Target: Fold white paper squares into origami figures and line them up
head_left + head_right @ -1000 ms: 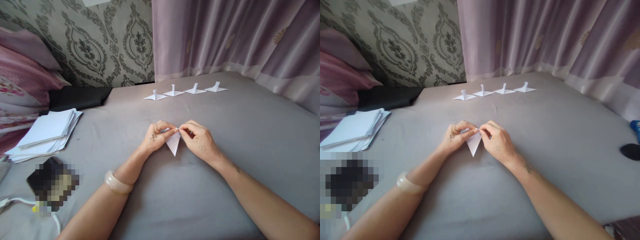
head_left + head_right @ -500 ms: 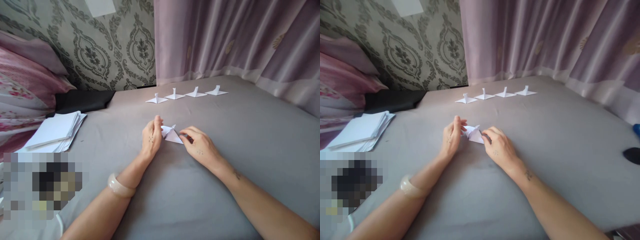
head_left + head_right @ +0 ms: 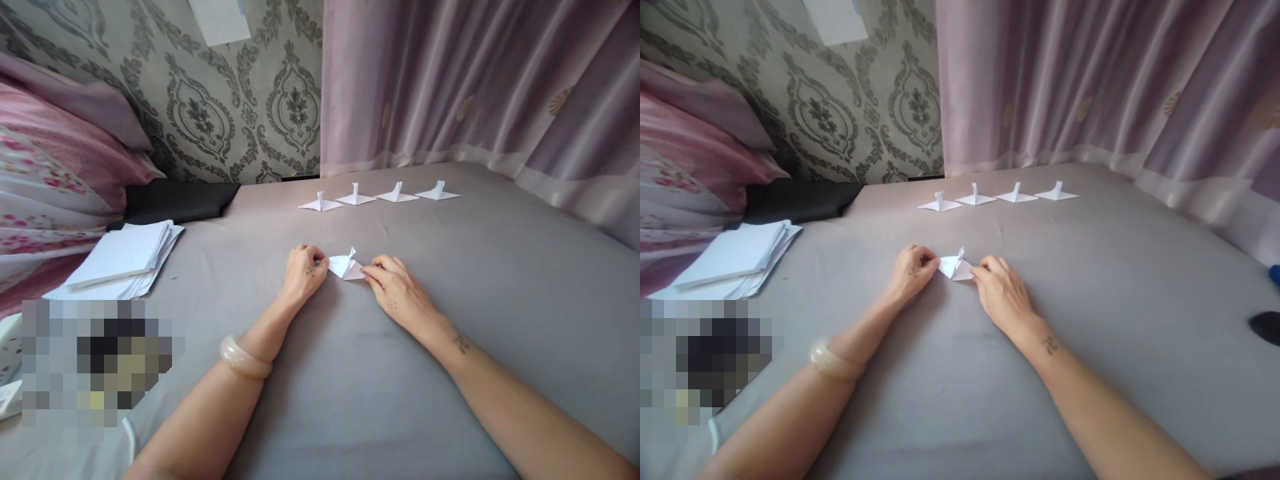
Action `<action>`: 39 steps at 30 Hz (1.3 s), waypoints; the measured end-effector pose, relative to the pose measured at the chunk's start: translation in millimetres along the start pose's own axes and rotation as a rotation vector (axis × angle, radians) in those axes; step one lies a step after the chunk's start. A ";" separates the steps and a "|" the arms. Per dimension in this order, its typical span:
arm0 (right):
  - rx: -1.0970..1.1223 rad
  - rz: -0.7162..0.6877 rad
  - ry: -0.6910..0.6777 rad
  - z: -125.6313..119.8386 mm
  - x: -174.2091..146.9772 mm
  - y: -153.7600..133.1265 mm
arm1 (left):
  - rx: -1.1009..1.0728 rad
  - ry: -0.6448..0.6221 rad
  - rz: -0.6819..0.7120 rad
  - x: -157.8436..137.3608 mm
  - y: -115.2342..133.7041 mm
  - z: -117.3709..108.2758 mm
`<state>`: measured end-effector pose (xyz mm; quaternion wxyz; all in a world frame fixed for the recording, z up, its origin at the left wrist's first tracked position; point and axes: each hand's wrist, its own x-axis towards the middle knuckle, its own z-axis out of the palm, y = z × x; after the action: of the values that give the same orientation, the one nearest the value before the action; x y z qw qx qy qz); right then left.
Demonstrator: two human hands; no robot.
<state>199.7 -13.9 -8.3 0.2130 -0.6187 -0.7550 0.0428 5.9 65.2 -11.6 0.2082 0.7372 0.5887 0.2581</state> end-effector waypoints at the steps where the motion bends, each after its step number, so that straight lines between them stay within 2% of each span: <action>1: -0.016 0.016 0.020 0.9 2.2 2.5 | 0.000 -0.013 -0.008 0.0 0.5 -0.8; 4: 0.023 0.052 0.048 5.2 7.8 7.4 | -0.019 -0.047 -0.032 1.1 1.6 -4.0; 8: 0.167 0.073 0.025 9.2 11.4 4.7 | -0.148 -0.066 -0.105 5.7 -0.2 -7.8; 11: 0.196 0.073 -0.015 8.5 12.7 -1.2 | -0.204 -0.059 -0.120 8.6 -3.4 -8.5; 16: 0.122 0.067 -0.082 9.7 17.6 -12.6 | -0.224 -0.094 -0.067 5.3 -2.3 -8.8; 23: 0.036 0.099 -0.027 21.1 29.3 -33.8 | -0.214 -0.088 -0.097 3.5 -3.9 -11.1; 28: -0.059 0.113 0.007 22.8 28.6 -46.2 | -0.202 -0.067 -0.066 4.7 -4.2 -10.9; 33: -0.129 0.089 -0.003 22.4 24.2 -50.8 | -0.197 -0.084 -0.031 4.4 -3.3 -10.5; 39: -0.170 0.144 0.001 22.1 27.0 -52.0 | -0.206 -0.095 -0.034 4.3 -5.6 -7.4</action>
<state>140.0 4.2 -4.0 0.1566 -0.6871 -0.7094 -0.0067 -2.3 70.7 -8.7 0.3148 0.7132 0.5609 0.2785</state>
